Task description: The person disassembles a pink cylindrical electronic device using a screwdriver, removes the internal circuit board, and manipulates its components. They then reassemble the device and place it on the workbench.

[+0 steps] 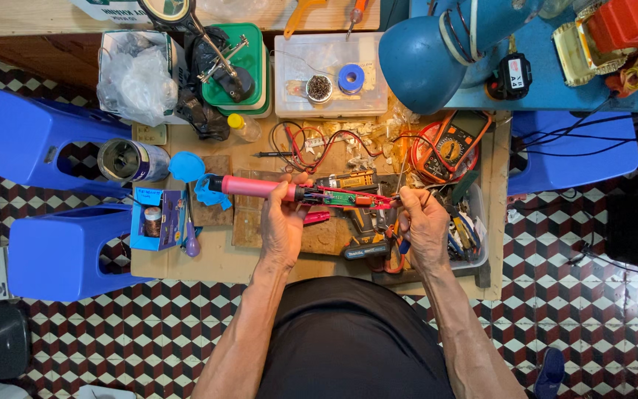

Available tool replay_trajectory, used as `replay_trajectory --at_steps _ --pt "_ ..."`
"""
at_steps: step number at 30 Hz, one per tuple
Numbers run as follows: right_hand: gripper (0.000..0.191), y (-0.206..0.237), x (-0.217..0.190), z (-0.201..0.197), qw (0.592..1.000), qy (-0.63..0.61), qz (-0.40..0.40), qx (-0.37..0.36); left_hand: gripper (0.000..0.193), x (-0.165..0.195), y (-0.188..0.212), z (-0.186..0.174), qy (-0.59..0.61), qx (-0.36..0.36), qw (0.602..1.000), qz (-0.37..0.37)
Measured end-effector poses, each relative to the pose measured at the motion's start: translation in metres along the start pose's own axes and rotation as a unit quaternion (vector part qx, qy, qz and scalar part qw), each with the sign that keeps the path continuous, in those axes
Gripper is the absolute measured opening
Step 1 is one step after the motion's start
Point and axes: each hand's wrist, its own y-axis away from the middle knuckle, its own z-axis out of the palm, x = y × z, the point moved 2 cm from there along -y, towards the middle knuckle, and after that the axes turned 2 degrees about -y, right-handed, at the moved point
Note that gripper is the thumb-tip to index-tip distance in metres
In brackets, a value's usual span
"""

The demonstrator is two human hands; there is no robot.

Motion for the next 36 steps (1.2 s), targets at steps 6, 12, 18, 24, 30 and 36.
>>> replay_trajectory --at_steps 6,12,18,24,30,36 --pt "0.023 0.003 -0.007 0.006 1.000 0.010 0.008 0.001 0.032 -0.002 -0.002 -0.005 0.014 0.006 1.000 -0.009" --pt "0.021 0.004 -0.014 0.009 1.000 0.027 0.000 0.005 0.033 -0.006 -0.004 -0.010 0.019 0.020 0.999 -0.019" --pt "0.019 0.004 -0.014 0.010 0.999 0.036 -0.005 -0.002 0.032 -0.006 -0.005 -0.013 0.050 0.010 0.998 -0.021" --pt "0.017 0.005 -0.012 0.011 1.000 0.028 -0.008 -0.008 0.032 -0.004 -0.004 -0.013 0.059 0.012 0.998 -0.021" --pt "0.018 0.003 -0.009 0.007 0.999 0.033 -0.019 -0.021 0.031 -0.003 -0.002 -0.013 0.056 0.013 0.998 -0.020" --pt "0.018 0.004 -0.005 0.005 1.000 0.018 -0.002 -0.014 0.031 -0.005 -0.004 -0.015 0.060 0.012 0.998 -0.020"
